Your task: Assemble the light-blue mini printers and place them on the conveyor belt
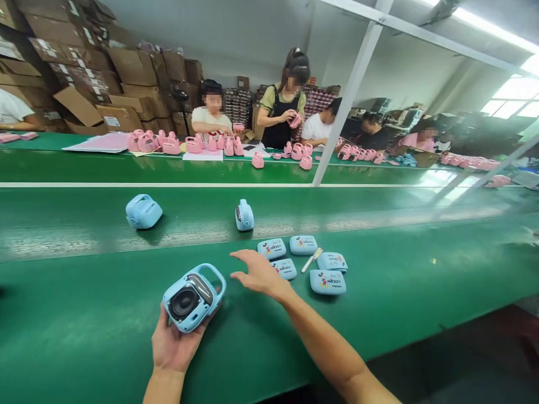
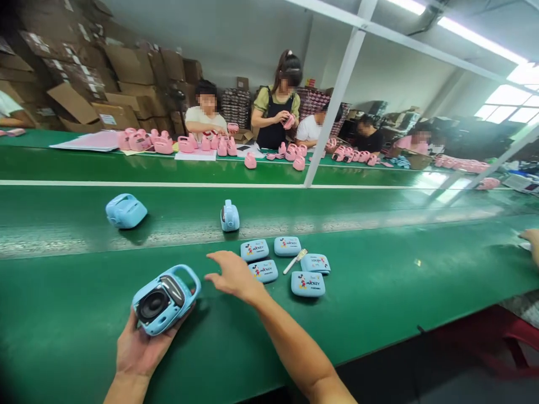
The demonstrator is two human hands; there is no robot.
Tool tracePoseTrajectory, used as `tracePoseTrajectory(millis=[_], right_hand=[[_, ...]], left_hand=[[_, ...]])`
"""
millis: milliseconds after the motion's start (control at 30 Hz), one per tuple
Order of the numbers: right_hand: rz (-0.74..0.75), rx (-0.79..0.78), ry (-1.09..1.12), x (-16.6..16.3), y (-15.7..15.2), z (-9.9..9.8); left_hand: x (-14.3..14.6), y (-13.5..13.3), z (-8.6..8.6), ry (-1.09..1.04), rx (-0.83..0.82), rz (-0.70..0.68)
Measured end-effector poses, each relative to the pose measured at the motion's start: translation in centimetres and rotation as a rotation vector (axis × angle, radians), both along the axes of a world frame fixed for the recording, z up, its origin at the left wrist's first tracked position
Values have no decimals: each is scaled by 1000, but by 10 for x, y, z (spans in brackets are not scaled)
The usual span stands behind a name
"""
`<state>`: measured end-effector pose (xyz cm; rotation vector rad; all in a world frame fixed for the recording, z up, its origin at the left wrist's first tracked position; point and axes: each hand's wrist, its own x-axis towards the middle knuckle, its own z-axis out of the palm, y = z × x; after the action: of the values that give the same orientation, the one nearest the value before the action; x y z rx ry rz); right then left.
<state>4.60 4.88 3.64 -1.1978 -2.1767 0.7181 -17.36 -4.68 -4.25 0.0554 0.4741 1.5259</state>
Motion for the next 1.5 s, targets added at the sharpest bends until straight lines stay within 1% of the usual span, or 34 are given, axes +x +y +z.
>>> tracePoseTrajectory(millis=[100,167,233,300,367,433,500,567,600,667,733,767,800,833,867,933,1000,1067,1167,1233,1300,1400,1500], right_hand=[[-55,32,-264,57,-9,-10],[-88,48,-413,83,-13,-18],[-104,46,-485,98,-16,-26],[-106,18,-466,104,-18,-30],[-113,-25,-344,106,-18,-31],[-157,-95,-126,104,-17,-29],[-222,-234,155,100,-15,-26],[-252,-449,461,91,-13,-24],[-234,-571,608,83,-13,-23],[-143,-796,837,64,-12,-22],[-43,-934,924,40,-13,-21],[-11,-947,910,27,-13,-20],[6,-915,863,13,-14,-19],[14,-840,790,0,-15,-17],[13,-728,699,-13,-17,-15],[6,-457,484,-35,-23,-9],[7,-226,272,-50,-31,-4],[57,-94,123,-57,-38,0],[245,-12,65,-54,-39,-2],[367,15,87,-48,-33,-8],[451,13,119,-44,-25,-15],[516,-30,200,-42,-13,-26],[516,-18,279,-43,-8,-32]], left_hand=[[0,-6,6,-58,37,25],[0,-6,11,-71,28,44],[0,-6,13,-66,12,49],[1,-6,12,-58,5,43],[1,-6,9,-51,1,43],[1,-7,8,-45,-6,59],[1,-7,8,-18,-20,86],[1,-6,10,41,-50,114],[2,-5,11,75,-76,120],[5,-2,16,150,-152,118],[11,1,22,234,-233,123],[15,2,25,284,-263,140],[19,3,28,336,-279,168],[23,3,31,381,-280,200],[27,4,33,414,-274,231],[32,3,38,438,-259,269],[33,0,42,425,-256,256],[30,-5,46,432,-253,211],[22,-12,53,484,-244,158],[18,-15,57,496,-247,145],[15,-15,59,497,-254,121],[14,-14,60,518,-260,72],[15,-13,58,555,-274,46]])
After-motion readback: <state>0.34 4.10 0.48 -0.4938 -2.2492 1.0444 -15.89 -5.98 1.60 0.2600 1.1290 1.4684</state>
